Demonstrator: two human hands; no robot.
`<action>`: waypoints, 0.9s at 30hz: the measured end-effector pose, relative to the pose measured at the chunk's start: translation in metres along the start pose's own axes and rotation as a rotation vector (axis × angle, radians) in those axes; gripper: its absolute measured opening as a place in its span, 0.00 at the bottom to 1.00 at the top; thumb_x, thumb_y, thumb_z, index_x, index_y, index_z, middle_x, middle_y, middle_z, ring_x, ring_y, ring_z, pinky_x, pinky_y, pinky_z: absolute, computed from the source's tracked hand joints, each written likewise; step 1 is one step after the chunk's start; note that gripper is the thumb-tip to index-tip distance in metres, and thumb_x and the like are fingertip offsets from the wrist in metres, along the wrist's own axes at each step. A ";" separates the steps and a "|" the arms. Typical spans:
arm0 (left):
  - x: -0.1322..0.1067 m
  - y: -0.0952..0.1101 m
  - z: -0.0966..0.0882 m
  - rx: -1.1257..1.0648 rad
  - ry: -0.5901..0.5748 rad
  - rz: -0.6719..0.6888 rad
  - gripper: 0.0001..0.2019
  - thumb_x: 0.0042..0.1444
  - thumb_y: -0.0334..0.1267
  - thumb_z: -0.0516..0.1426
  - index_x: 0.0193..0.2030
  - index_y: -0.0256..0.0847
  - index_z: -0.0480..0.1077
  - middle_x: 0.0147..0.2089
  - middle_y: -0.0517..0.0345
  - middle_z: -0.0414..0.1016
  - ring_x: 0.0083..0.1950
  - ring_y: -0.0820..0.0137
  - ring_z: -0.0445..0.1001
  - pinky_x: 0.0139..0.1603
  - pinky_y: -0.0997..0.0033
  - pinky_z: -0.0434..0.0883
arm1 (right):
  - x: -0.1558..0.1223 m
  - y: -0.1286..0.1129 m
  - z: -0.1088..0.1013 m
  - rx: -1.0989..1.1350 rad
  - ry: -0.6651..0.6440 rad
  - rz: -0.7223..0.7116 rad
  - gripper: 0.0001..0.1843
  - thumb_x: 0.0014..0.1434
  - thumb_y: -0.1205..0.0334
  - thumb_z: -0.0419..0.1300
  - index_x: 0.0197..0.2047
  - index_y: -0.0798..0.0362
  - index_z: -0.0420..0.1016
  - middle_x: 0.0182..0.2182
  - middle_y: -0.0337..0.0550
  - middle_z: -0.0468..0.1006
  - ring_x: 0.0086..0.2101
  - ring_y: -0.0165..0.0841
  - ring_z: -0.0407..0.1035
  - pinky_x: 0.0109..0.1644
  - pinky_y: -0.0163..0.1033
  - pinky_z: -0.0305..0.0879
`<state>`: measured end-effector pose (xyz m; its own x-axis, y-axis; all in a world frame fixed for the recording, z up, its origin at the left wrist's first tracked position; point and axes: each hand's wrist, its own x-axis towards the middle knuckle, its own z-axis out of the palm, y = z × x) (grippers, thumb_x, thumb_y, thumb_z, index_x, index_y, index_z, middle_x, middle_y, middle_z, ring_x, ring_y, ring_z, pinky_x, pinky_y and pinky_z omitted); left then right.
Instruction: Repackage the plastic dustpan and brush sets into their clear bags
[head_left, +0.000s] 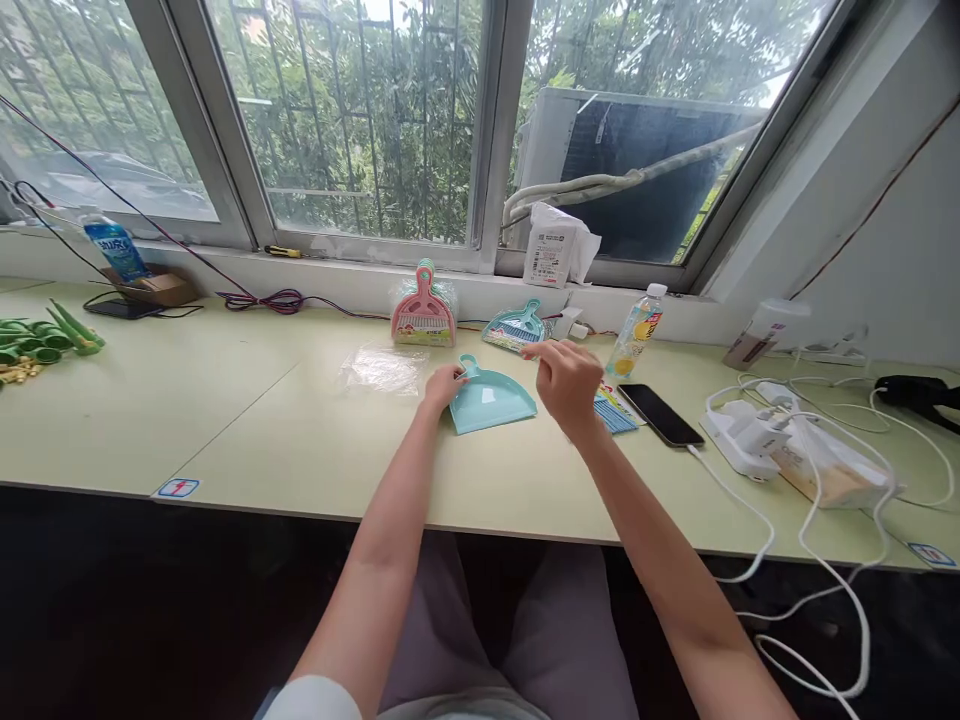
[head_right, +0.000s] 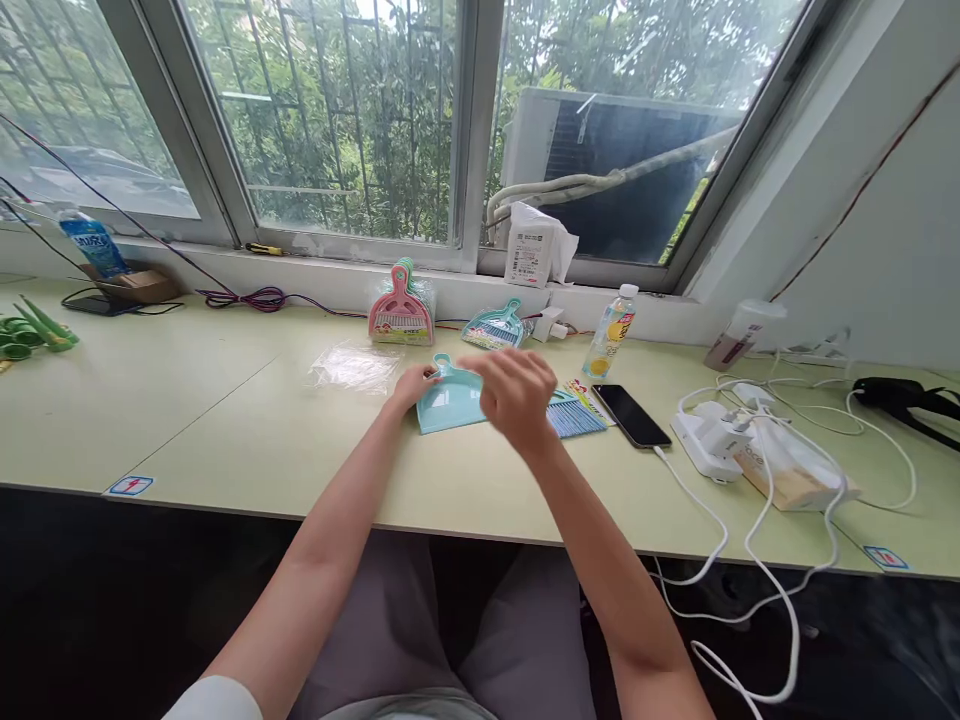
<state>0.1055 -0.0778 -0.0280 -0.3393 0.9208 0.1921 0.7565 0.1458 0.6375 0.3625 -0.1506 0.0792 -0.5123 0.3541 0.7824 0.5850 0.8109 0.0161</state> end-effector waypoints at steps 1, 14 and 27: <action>-0.001 0.001 -0.001 0.009 0.007 -0.007 0.10 0.57 0.41 0.57 0.43 0.41 0.75 0.49 0.52 0.77 0.48 0.63 0.73 0.46 0.70 0.67 | 0.009 0.017 0.022 -0.028 -0.002 0.143 0.19 0.60 0.69 0.48 0.42 0.46 0.79 0.35 0.42 0.81 0.40 0.37 0.72 0.43 0.41 0.63; -0.004 0.010 -0.007 0.040 0.031 -0.075 0.12 0.57 0.47 0.55 0.37 0.42 0.73 0.44 0.54 0.78 0.44 0.65 0.74 0.37 0.72 0.64 | -0.050 0.149 0.104 -0.365 -0.504 0.865 0.18 0.56 0.54 0.58 0.45 0.54 0.77 0.47 0.56 0.75 0.52 0.50 0.60 0.52 0.54 0.46; -0.007 0.019 -0.004 0.111 -0.062 -0.022 0.07 0.55 0.41 0.53 0.29 0.42 0.66 0.33 0.58 0.75 0.38 0.67 0.73 0.33 0.72 0.62 | -0.028 0.117 0.100 -0.147 -0.139 0.771 0.14 0.56 0.61 0.54 0.46 0.52 0.68 0.41 0.50 0.78 0.46 0.45 0.64 0.50 0.49 0.45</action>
<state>0.1204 -0.0831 -0.0146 -0.3242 0.9369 0.1307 0.8076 0.2022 0.5540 0.3823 -0.0188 -0.0033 0.0023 0.8533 0.5214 0.8784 0.2474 -0.4088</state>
